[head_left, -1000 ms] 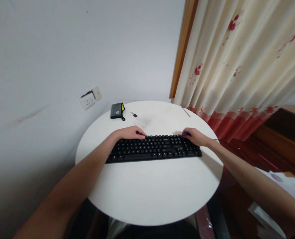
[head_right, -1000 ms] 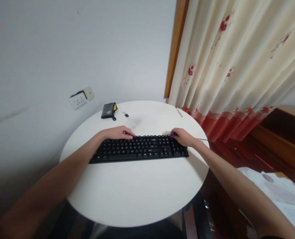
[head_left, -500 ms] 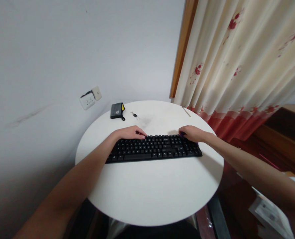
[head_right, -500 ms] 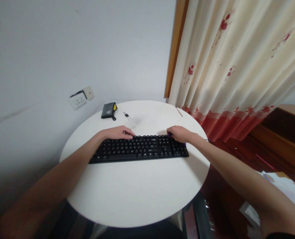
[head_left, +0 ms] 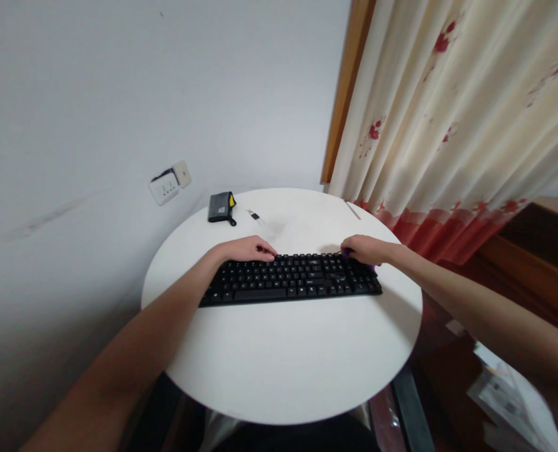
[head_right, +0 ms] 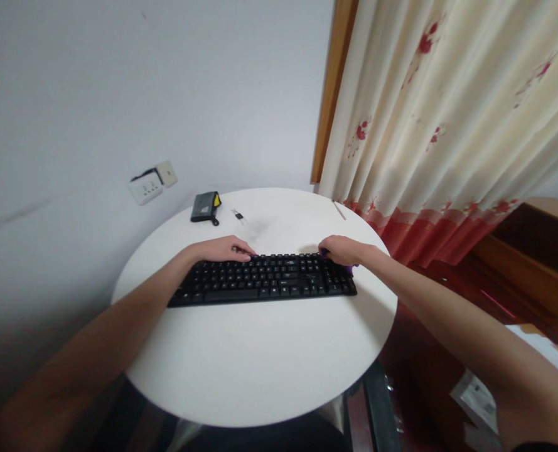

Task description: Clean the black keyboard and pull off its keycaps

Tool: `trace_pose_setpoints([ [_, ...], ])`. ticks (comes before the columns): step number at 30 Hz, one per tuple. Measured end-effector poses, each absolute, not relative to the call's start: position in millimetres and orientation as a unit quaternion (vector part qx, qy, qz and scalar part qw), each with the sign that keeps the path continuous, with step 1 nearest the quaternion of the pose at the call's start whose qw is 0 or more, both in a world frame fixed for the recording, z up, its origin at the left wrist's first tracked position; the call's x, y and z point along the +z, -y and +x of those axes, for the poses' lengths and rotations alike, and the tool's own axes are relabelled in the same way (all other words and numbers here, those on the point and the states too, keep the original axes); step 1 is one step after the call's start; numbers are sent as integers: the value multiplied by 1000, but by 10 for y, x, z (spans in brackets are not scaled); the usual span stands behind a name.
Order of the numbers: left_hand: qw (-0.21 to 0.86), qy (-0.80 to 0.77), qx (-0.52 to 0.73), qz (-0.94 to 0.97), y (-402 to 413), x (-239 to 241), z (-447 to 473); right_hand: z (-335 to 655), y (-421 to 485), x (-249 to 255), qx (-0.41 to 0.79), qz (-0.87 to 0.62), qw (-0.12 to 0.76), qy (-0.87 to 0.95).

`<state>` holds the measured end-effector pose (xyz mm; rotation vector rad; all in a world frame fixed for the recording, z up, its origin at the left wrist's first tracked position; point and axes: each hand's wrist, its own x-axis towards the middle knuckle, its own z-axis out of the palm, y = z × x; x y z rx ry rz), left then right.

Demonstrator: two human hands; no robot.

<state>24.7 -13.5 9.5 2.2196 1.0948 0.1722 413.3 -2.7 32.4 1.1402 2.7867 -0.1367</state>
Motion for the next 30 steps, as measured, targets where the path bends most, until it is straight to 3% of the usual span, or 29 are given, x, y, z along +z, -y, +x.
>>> trace_pose_setpoints([
  [19, 322, -416, 59, 848, 139, 108, 248, 4157, 58, 291, -118, 375, 31, -919],
  [30, 328, -416, 61, 846, 145, 114, 251, 4063, 142, 387, -25, 355, 69, -932],
])
